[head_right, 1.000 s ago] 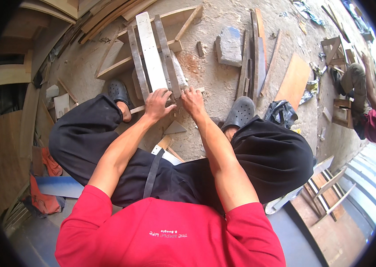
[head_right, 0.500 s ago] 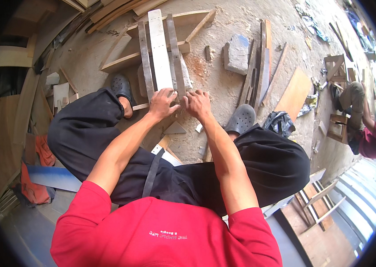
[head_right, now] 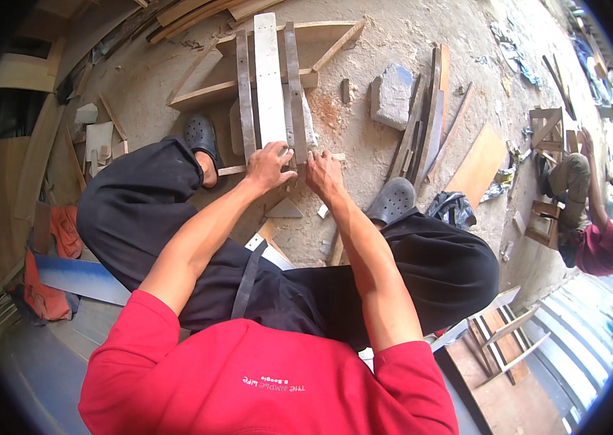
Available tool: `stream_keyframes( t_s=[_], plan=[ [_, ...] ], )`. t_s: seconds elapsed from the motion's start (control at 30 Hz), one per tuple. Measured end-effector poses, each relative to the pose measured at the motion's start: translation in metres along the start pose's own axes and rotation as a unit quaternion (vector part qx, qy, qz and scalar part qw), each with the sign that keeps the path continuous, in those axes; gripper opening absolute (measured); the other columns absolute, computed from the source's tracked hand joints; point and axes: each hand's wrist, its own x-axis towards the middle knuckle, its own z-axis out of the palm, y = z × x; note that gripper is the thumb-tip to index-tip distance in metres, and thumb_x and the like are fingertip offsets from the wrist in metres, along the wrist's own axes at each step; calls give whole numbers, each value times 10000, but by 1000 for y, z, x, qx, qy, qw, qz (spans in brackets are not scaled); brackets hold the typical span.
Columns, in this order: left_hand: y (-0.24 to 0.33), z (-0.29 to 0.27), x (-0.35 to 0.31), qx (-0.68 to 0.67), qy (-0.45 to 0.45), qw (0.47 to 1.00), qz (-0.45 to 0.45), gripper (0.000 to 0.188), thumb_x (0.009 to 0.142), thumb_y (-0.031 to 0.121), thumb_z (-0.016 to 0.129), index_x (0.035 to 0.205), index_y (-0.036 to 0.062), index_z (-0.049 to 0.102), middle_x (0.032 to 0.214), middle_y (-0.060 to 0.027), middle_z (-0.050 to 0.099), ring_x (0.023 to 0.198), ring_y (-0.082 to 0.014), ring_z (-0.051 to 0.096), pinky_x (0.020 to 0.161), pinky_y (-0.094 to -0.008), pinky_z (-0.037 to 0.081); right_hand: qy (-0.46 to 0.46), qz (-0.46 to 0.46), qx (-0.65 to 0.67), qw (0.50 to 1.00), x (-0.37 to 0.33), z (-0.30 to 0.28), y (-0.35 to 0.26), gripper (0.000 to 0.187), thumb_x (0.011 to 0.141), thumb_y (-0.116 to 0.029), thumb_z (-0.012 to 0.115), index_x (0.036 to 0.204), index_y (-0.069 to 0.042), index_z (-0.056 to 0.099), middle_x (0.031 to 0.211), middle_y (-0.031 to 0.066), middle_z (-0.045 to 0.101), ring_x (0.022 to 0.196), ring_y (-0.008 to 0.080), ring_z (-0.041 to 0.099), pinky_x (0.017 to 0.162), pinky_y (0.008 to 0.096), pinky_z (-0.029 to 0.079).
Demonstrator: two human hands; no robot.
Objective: The person sits on the floor and assembles a wooden frame by placing a white plank onto a structure. They use a hammer to drive nails into the wood to secure the plank in place.
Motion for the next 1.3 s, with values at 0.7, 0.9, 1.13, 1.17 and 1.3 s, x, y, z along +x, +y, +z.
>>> stream_keyframes(
  t_s=[0.7,0.9,1.13,1.17,1.3],
  plan=[
    [-3,-1,-1,-64,-13,998,-22,524,715,344,810,1168,134,651,1218,-25,567,1139,-233,568,889,-406,536,-59,-20,-38,997,-11,-6,0,573,814,-86,607,1365,2,477,1378,136,498,1239,291,475,1031,399,423],
    [-2,0,0,-60,-10,998,-23,523,696,353,823,1154,158,662,1209,-23,572,1127,-229,574,878,-404,542,-61,-16,-51,997,-14,-8,-2,591,825,-108,609,1382,10,452,1406,144,470,1255,293,461,1042,409,411],
    [4,-9,1,-66,-16,997,-27,515,745,389,773,1189,158,654,1237,-34,568,1147,-243,568,896,-409,535,-68,-15,-92,993,-13,-2,-4,585,861,-141,580,1406,7,428,1422,157,455,1274,299,447,1061,453,392],
    [7,-12,2,-75,-17,997,-32,508,765,390,754,1204,158,648,1257,-40,565,1158,-246,564,911,-407,528,-65,-13,-91,994,-13,-2,-3,583,864,-141,577,1408,8,427,1422,158,455,1277,300,445,1064,458,389],
    [6,-5,6,-33,37,998,48,497,830,356,674,1281,159,603,1354,-65,531,1219,-249,533,980,-399,490,-62,-12,-82,995,-14,-3,-5,576,863,-137,573,1402,10,433,1422,161,458,1287,303,438,1065,457,390]
  ],
)
